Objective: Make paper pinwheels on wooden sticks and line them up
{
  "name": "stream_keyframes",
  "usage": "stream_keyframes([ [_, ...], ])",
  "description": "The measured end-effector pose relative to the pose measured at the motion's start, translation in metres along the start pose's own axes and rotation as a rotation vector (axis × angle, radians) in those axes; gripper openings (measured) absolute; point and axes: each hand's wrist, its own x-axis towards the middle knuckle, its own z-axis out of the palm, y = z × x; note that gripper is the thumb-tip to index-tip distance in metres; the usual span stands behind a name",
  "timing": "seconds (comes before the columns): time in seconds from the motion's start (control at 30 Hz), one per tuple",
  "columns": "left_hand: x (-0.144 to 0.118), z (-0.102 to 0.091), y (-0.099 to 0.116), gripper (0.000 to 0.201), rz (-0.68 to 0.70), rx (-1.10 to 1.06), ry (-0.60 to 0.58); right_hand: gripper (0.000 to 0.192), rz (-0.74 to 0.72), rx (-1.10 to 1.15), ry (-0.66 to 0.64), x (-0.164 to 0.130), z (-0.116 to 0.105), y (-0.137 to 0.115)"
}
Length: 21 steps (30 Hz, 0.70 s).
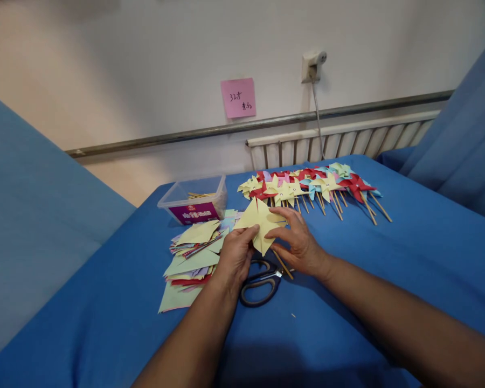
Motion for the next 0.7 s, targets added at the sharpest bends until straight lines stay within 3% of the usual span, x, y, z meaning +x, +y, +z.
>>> stream_keyframes([
  [0.17,0.000,-0.001,-0.002,0.025,0.000,0.016,-0.010,0.004,0.035,0.065,0.058,0.001,0.003,0.000],
  [0.43,-0.003,0.005,-0.004,0.025,-0.022,0.033,-0.027,0.009,0.234,0.123,0.154,0.000,0.010,0.003],
  [0.7,-0.001,0.002,-0.009,0.028,-0.033,0.100,0.024,0.011,0.301,0.130,0.119,0.000,0.011,0.005],
])
